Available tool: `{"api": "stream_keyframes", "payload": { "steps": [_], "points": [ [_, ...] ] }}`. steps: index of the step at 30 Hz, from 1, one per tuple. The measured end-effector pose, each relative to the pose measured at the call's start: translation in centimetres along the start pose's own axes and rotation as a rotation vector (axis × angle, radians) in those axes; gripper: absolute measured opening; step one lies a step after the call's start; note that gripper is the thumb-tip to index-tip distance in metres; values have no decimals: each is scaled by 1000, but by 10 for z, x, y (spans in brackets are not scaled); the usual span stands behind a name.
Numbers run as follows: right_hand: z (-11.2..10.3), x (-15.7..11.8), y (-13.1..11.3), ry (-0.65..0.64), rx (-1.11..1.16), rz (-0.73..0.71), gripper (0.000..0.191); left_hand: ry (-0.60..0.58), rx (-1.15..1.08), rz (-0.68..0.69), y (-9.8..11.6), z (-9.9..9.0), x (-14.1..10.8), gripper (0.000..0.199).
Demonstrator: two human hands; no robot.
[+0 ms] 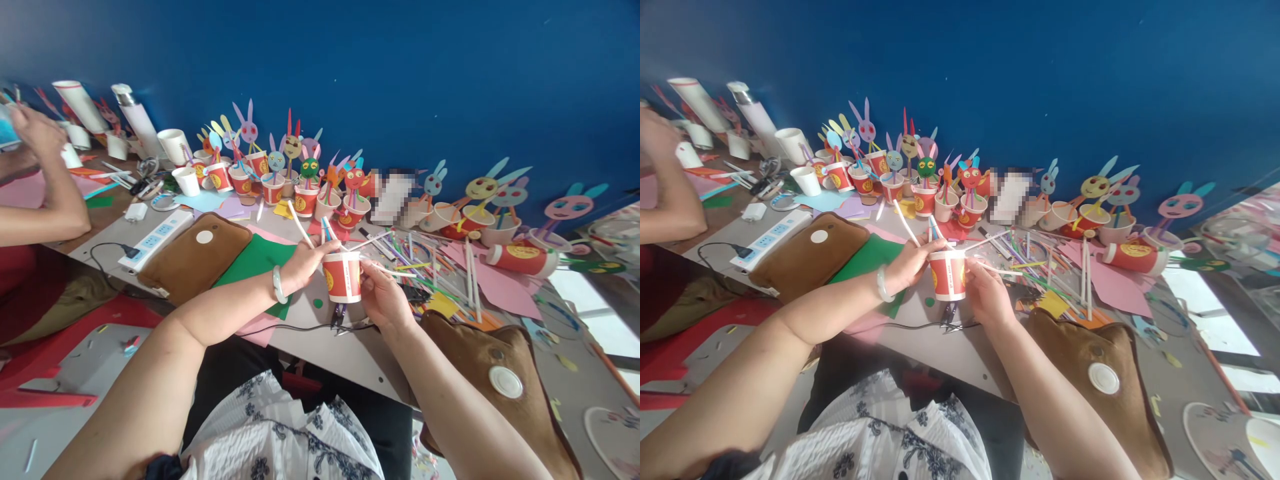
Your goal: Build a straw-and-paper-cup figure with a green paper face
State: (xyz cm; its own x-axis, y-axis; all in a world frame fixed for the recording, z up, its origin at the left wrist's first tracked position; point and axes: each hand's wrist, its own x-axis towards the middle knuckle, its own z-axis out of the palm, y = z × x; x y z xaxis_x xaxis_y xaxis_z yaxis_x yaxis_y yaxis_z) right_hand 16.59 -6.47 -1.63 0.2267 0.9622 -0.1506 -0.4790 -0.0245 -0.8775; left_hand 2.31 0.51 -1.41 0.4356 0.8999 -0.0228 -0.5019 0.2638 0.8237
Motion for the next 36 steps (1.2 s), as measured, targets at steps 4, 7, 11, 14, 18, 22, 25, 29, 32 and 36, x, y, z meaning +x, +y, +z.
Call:
{"api": "stream_keyframes", "payload": {
  "steps": [4, 7, 11, 14, 18, 22, 25, 29, 32, 36],
  "points": [
    [0, 1, -2, 18, -9, -31, 35, -39, -8, -3, -2, -1, 1, 34],
    [-1, 0, 0, 36, -69, -124, 34, -88, 12, 15, 0, -3, 2, 33],
    [-7, -2, 7, 55, -259, -306, 29, -77, 25, 21, 6, -3, 0, 34],
    [-11, -5, 9, 63, -557, -542, 24, -88, 28, 8, 8, -2, -1, 34],
    [-14, -7, 7, 66, -763, -673, 22, -117, 104, 27, 8, -6, 1, 33],
    [-13, -2, 7, 36, -561, -414, 29, -116, 240, 112, 8, -9, 1, 31],
    [-11, 2, 6, 4, -302, -191, 35, -112, 354, 197, 9, -7, -3, 32],
    [-10, 4, 4, 22, -205, -121, 38, -117, 531, 322, 8, -5, -10, 30],
    [-13, 2, 4, 90, -404, -268, 33, -131, 594, 365, 7, -6, -12, 28],
    [-20, 0, 5, 162, -791, -496, 24, -129, 546, 329, 8, -6, -10, 29]
  ]
}}
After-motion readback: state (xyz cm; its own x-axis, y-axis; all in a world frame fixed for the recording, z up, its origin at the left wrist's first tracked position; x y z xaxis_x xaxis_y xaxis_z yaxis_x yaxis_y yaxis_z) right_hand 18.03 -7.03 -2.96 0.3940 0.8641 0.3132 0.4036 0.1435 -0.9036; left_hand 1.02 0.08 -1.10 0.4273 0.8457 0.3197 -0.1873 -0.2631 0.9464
